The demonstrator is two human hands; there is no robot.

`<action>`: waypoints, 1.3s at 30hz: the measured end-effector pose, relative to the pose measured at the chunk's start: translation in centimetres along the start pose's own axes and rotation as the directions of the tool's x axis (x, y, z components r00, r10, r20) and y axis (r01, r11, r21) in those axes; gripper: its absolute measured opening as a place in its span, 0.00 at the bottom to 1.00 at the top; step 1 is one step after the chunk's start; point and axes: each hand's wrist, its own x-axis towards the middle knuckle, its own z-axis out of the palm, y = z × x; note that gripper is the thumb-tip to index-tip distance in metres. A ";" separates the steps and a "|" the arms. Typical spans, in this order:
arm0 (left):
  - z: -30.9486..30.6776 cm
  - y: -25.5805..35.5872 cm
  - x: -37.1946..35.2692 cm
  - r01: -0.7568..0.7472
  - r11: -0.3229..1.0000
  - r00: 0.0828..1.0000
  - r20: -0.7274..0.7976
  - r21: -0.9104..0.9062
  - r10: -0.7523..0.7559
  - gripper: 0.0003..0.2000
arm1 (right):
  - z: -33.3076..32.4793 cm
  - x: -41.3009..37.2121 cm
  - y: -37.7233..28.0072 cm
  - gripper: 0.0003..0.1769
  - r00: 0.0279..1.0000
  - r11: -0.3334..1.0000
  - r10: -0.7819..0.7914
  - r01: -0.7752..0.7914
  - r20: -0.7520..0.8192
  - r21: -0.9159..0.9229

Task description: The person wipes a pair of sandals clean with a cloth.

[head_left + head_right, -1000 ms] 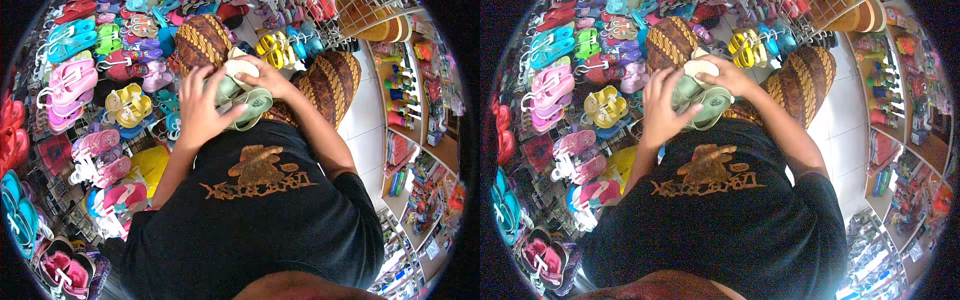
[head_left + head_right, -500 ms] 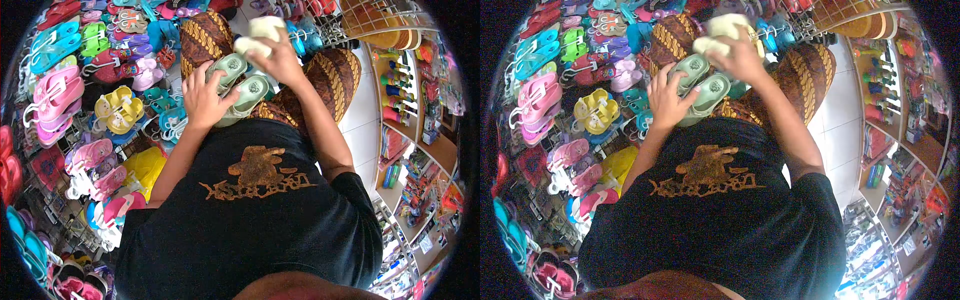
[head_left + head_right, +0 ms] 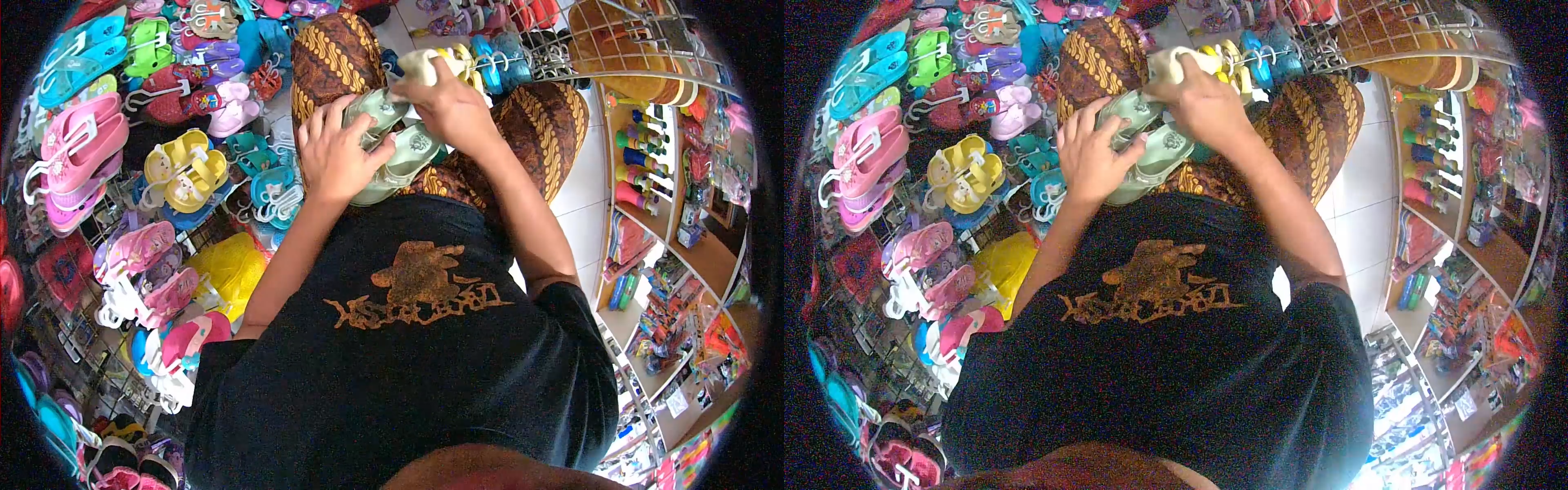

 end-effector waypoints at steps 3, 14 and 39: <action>0.0 0.2 -0.2 -0.019 0.999 1.000 0.020 0.045 0.019 0.16 | -1.0 -0.2 -0.5 0.19 0.962 0.994 0.066 -0.088 0.265 0.070; -0.1 -0.1 0.1 -0.033 0.999 0.999 0.037 0.005 0.032 0.18 | -1.2 0.0 -1.2 0.19 0.950 0.987 0.140 -0.158 0.280 0.042; -6.2 3.7 7.1 -0.467 0.884 0.623 0.706 -0.008 0.336 0.21 | 5.8 -0.9 11.6 0.31 0.810 0.752 0.070 -0.426 0.582 0.503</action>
